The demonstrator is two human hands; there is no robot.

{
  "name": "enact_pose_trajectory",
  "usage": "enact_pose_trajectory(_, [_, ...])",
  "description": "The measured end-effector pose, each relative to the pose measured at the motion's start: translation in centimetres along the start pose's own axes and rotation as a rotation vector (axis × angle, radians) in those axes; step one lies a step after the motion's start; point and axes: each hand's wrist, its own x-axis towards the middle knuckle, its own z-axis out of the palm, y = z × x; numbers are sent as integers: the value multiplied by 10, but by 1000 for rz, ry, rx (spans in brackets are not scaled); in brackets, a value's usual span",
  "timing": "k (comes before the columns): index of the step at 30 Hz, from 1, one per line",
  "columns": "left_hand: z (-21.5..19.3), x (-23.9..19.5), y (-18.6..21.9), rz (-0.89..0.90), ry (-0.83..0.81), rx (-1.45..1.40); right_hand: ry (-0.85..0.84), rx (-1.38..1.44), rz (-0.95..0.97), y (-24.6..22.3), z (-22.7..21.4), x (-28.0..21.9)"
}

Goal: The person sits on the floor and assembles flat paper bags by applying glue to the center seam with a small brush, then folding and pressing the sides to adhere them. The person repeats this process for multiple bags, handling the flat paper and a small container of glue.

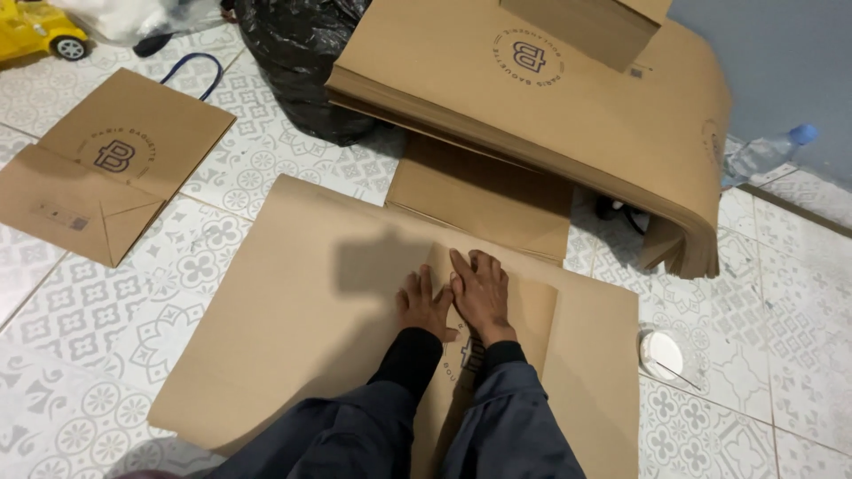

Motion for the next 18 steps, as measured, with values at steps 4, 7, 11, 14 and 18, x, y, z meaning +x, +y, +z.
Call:
enact_pose_trajectory(4, [7, 0, 2, 17, 32, -6, 96, 34, 69, 5, -6, -25])
enact_pose_trajectory(7, [13, 3, 2, 17, 64, 19, 258, 13, 208, 30, 2, -50])
enact_pose_trajectory(11, [7, 0, 1, 15, 12, 34, 368, -9, 414, 64, 19, -77])
enact_pose_trajectory(14, [4, -1, 0, 11, 9, 60, 302, 57, 431, 65, 17, -81])
enact_pose_trajectory(18, [3, -1, 2, -3, -13, 82, 276, 44, 456, 60, 14, -82])
